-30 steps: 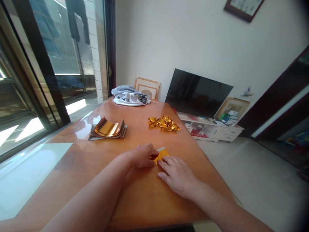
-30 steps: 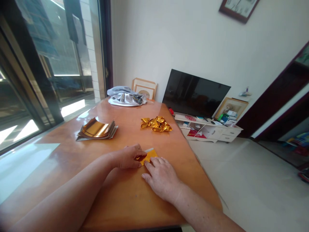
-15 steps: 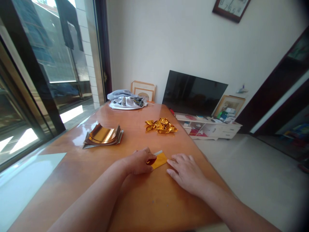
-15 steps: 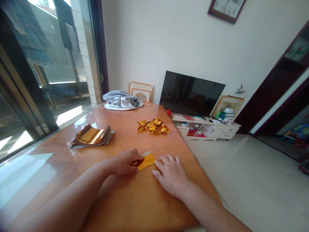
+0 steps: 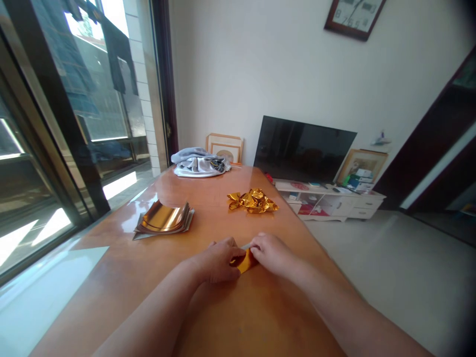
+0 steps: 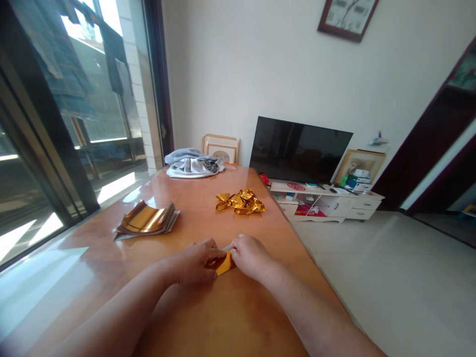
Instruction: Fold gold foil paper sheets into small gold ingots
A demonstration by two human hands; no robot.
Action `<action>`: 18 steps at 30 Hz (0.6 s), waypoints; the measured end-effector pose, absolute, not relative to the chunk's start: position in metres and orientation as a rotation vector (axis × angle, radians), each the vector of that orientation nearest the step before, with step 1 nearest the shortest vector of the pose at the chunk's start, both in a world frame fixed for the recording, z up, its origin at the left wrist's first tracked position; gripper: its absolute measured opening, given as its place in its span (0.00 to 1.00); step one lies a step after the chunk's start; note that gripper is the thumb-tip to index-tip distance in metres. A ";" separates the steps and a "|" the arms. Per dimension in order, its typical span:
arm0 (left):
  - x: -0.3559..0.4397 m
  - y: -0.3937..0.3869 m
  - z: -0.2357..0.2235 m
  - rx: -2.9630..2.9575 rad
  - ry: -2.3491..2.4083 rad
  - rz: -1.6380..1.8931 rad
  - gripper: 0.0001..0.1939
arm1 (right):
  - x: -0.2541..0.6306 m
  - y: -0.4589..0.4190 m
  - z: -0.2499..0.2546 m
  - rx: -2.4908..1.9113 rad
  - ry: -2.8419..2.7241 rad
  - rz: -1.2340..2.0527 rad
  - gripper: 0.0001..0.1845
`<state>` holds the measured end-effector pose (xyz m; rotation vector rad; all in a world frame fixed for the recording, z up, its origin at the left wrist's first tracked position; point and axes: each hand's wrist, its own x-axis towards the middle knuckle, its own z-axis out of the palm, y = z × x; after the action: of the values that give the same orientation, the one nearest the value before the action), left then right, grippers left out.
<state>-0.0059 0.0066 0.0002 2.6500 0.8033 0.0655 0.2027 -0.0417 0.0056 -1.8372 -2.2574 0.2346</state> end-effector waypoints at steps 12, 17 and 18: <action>0.006 -0.002 -0.001 2.672 0.995 0.163 0.14 | 0.219 -0.026 -0.036 -1.779 -1.955 0.385 0.18; 0.010 -0.002 -0.005 2.639 1.096 0.206 0.12 | 0.221 -0.025 -0.035 -1.699 -2.037 0.395 0.17; 0.010 -0.002 -0.006 2.631 1.114 0.224 0.12 | 0.221 -0.025 -0.035 -1.700 -2.049 0.397 0.15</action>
<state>0.0105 -0.0015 -0.0055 2.6307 1.1140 0.2242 0.2212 -0.0247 -0.0350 -1.6996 -2.0486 0.3966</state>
